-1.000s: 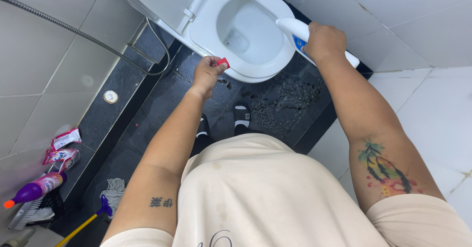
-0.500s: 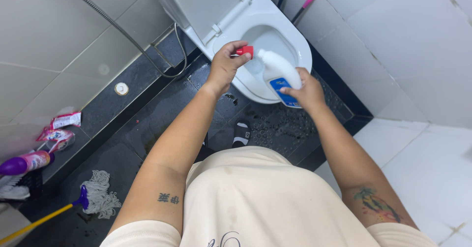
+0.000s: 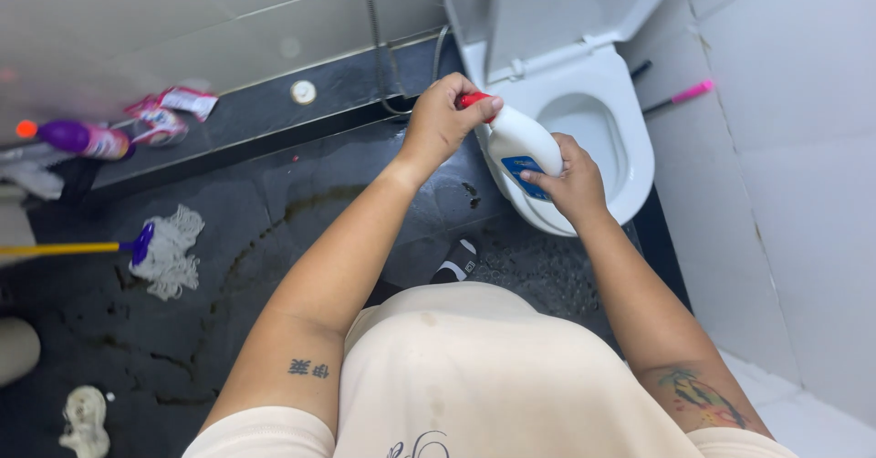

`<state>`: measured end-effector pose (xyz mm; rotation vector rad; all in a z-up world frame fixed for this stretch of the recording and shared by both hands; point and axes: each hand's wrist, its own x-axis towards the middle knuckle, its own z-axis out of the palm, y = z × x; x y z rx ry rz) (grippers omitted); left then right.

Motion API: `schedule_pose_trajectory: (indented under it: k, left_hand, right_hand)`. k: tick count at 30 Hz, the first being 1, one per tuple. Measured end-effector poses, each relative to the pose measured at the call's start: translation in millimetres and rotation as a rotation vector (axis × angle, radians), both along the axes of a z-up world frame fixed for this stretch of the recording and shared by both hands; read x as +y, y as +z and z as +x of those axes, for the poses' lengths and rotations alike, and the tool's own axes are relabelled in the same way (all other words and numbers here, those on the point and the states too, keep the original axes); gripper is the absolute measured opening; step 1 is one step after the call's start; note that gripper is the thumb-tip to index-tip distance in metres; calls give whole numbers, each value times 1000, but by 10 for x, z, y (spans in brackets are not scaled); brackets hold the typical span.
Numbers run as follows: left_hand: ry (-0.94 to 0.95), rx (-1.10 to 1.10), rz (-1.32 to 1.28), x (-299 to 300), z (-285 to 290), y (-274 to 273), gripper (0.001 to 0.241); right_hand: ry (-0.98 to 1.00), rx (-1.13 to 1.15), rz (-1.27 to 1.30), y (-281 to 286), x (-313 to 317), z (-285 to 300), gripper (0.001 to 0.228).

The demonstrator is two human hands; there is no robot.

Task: The person pours detergent into a bucket, then pours toilet cleaner into the toilet bowl. They pick up a rubber mat, wet a brush, and scrub the mat on the floor with the brush.

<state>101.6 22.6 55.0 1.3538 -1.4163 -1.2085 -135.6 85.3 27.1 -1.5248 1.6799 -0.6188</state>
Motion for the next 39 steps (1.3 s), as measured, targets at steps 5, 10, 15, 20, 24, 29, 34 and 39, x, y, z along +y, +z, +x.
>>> schedule_pose_trajectory:
  k: [5,10,15,20,24,29,34,39]
  left_hand:
    - [90,55,31,143,719,107,30]
    - [-60,139,-306,438,1647,175,32]
    - [110,533,-225,954,2456,491,49]
    - [274,121,-161,1164,3361,26,34]
    - [370,-169,-50,1313,3683,138,37]
    - [264,-104,114,1198,3662,302,36]
    - [5,299,99,870,3346,34,26]
    - [-179,387,-353,555,2892,267,46]
  right_hand:
    - [203,-59,-149,14,-134,633,57]
    - [283,-472,105,-130,-144,1332,59]
    - [397,-602,222,-209,31,2267,58]
    - [449,-417,109,-47,265,3179,62]
    - [568,-160,-86,152,415,3508,58]
    - [493,82,-232,224,466,3438,62]
    - [314,-17,-39,163,371,3019,60]
    - [238,-401,74,-173,74,2416,62]
